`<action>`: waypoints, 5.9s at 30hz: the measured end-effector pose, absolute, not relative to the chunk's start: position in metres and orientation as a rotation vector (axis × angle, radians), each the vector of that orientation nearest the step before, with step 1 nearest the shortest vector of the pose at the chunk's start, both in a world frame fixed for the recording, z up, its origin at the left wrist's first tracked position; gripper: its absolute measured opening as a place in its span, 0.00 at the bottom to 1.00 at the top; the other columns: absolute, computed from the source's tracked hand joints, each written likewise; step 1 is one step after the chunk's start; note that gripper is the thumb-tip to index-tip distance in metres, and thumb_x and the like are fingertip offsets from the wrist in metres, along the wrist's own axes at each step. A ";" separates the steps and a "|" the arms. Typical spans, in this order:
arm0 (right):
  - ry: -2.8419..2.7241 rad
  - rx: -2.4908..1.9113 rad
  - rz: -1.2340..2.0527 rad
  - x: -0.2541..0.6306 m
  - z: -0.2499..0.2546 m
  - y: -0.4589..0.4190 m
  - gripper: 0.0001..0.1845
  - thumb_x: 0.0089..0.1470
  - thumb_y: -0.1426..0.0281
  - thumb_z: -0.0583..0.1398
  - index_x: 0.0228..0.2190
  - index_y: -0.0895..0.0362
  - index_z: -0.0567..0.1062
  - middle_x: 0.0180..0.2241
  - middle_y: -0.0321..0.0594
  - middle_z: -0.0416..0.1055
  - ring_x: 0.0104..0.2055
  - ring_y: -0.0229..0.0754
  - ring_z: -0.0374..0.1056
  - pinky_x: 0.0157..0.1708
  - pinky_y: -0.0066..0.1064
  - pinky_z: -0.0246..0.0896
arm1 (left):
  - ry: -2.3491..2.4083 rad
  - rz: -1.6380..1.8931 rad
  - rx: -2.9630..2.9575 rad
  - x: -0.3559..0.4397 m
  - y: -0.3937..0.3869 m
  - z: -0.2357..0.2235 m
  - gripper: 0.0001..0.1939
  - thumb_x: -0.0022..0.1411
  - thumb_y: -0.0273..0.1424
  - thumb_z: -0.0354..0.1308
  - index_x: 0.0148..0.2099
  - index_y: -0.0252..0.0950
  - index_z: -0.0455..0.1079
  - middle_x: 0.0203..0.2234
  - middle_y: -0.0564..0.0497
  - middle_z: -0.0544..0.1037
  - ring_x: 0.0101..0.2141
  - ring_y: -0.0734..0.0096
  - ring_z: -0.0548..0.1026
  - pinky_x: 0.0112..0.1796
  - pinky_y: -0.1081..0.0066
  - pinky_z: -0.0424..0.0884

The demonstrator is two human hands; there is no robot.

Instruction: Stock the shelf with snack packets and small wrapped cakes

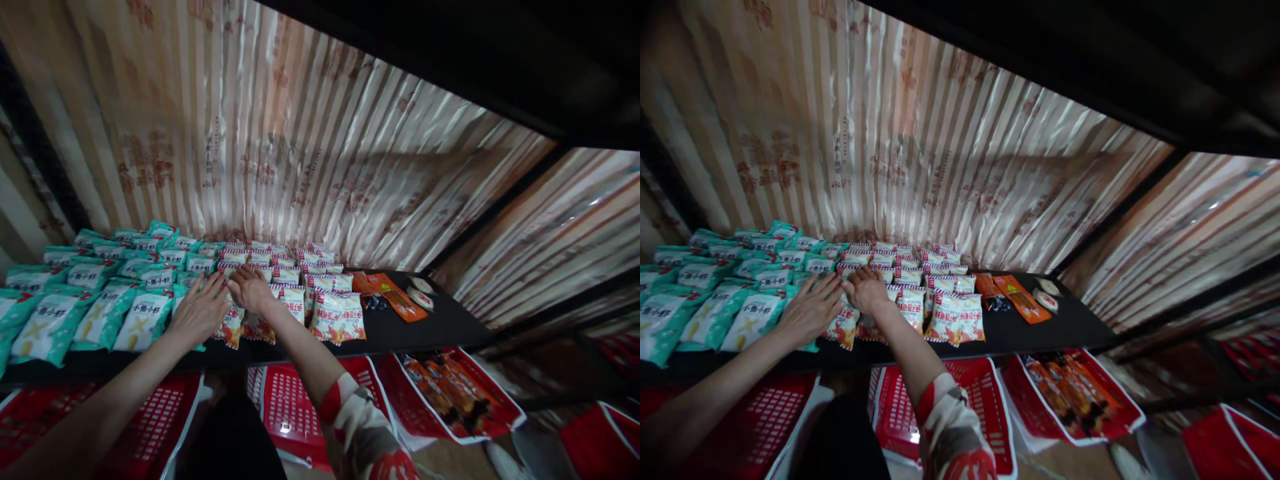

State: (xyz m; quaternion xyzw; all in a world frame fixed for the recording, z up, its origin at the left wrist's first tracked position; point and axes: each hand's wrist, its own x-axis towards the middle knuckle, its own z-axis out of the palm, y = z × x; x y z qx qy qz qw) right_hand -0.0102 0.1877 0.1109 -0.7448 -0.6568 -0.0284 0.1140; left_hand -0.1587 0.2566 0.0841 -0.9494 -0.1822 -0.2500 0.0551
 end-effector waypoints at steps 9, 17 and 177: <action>-1.781 -2.250 -0.085 0.031 0.113 0.180 0.27 0.63 0.59 0.39 0.56 0.57 0.60 0.61 0.47 0.54 0.64 0.44 0.47 0.59 0.43 0.44 | -0.709 -0.881 -2.752 -0.141 0.197 0.075 0.23 0.64 0.35 0.44 0.58 0.32 0.61 0.62 0.40 0.54 0.63 0.58 0.46 0.60 0.51 0.43; -1.852 -2.312 0.073 0.046 0.110 0.189 0.28 0.63 0.57 0.39 0.56 0.57 0.62 0.60 0.46 0.57 0.63 0.46 0.49 0.59 0.45 0.44 | -0.834 -0.837 -2.778 -0.130 0.179 0.044 0.25 0.63 0.34 0.44 0.62 0.35 0.57 0.61 0.41 0.57 0.62 0.57 0.50 0.59 0.51 0.46; -1.584 -2.387 0.093 0.302 0.132 0.092 0.15 0.59 0.67 0.51 0.43 0.51 0.75 0.43 0.39 0.75 0.45 0.41 0.70 0.44 0.28 0.60 | -1.335 -0.847 -2.925 0.118 0.186 0.126 0.15 0.62 0.28 0.44 0.42 0.36 0.72 0.40 0.46 0.77 0.44 0.64 0.73 0.46 0.65 0.67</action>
